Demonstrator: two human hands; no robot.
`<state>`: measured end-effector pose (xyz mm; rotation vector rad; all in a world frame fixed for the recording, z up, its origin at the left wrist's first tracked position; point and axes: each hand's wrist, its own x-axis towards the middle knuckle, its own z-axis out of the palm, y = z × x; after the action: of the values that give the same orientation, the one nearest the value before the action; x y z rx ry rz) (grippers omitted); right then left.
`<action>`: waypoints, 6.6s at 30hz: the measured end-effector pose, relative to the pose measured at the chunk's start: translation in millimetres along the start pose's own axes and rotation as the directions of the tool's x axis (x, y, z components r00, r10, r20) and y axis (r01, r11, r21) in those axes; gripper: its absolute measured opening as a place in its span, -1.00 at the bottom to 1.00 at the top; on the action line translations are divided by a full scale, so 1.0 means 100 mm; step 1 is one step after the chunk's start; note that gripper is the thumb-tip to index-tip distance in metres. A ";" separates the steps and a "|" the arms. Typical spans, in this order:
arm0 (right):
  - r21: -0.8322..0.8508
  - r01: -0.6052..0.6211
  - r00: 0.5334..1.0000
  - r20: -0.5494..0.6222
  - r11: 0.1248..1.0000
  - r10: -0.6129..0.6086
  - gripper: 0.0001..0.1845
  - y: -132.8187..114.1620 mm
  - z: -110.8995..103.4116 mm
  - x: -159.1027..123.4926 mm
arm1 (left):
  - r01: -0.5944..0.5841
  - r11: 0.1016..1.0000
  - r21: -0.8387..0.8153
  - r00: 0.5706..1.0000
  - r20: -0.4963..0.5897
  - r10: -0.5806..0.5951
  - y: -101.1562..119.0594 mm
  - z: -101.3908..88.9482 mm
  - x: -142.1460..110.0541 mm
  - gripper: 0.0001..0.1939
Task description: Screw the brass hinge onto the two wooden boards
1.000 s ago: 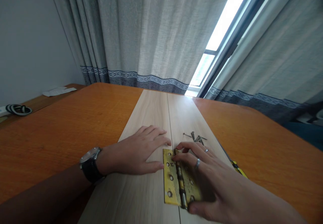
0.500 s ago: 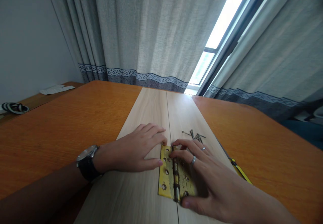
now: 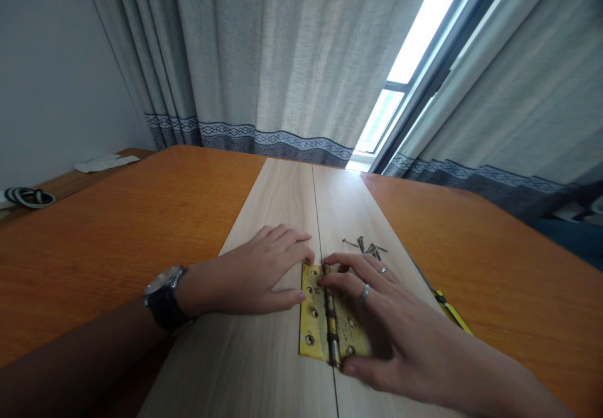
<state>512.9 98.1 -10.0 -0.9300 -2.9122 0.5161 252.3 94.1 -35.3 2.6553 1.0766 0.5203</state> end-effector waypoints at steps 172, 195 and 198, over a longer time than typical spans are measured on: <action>0.557 0.364 0.715 -0.681 0.747 0.160 -0.86 0.11 0.13 0.21 | -0.056 0.723 -0.689 0.956 -0.246 -0.160 0.27 -0.01 0.40 -0.92; 0.077 -0.327 0.828 -0.458 0.942 0.325 -0.71 0.66 -0.41 -0.13 | 0.142 0.904 -0.404 0.965 -0.147 -0.218 0.02 -0.03 0.24 -0.92; -0.037 -0.491 0.818 -0.363 0.871 0.446 -0.61 0.87 -0.51 -0.22 | 0.138 0.904 -0.403 0.969 -0.135 -0.208 0.00 0.00 0.25 -0.92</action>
<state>586.3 167.3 11.1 -1.5948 -2.4118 0.1476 269.1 111.5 -29.2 2.1745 1.1080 0.8464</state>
